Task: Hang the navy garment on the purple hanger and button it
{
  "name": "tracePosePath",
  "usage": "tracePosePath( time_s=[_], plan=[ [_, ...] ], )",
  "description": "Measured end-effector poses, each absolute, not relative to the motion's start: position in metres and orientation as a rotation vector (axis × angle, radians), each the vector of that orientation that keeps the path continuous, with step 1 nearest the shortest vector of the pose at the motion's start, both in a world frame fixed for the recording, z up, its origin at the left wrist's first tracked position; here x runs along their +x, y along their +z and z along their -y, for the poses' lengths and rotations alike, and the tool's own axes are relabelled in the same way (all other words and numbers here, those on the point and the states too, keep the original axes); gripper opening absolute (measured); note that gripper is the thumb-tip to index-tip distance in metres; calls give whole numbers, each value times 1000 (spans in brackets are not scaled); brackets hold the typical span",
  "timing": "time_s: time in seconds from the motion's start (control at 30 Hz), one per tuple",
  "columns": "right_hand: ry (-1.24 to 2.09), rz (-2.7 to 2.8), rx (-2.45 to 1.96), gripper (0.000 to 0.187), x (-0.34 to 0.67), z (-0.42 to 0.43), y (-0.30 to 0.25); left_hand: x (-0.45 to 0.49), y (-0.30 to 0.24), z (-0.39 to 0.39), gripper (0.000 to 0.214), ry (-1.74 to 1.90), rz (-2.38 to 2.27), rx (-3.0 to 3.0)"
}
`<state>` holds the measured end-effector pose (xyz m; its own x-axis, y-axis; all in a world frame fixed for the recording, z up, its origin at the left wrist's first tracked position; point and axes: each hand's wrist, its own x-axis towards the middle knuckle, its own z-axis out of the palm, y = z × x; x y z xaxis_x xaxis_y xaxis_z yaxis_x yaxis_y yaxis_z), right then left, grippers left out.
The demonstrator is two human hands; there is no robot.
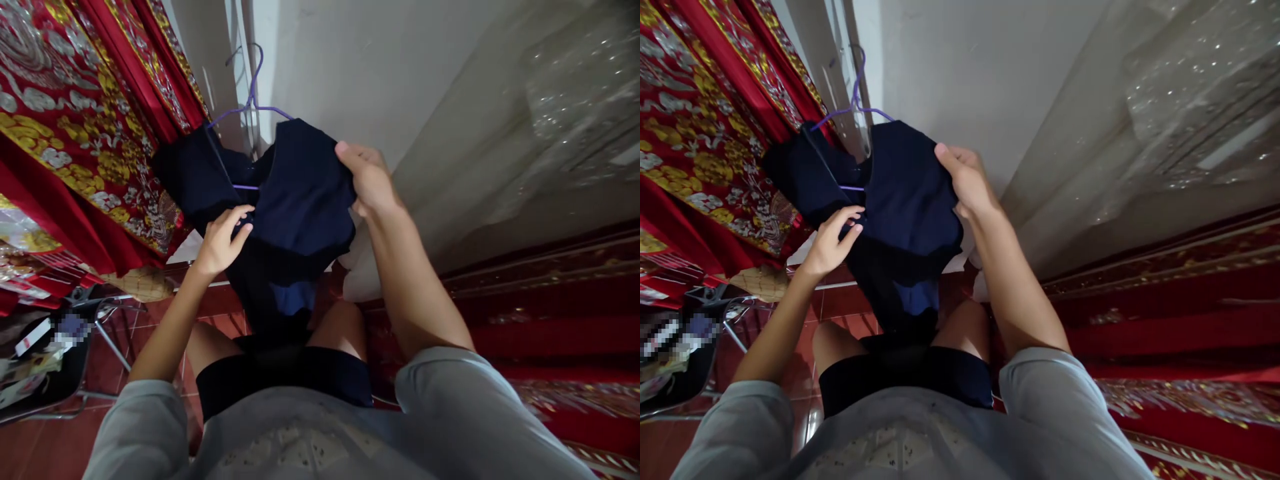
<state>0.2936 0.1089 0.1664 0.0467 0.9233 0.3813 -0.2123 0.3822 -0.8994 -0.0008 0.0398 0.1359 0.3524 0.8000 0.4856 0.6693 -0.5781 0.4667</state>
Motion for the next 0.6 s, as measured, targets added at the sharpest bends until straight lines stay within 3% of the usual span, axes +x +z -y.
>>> tracePosePath(
  time_s=[0.13,0.3,0.37,0.53,0.6],
  plan=[
    [1114,1235,-847,50,306,-87,151,4,116,-45,56,878,-1532,2329],
    [1150,1288,-1024,47,332,-83,114,21,87,-36,28,1062,-1597,2234],
    [969,1257,-1096,45,331,-85,99,30,76,-28,25,1217,-1513,2131],
    [152,814,-1189,33,287,-53,64,54,51,-5,19,1426,-1367,1722],
    [277,731,-1178,28,259,-30,49,65,45,3,19,1445,-1336,1582]
  ],
)
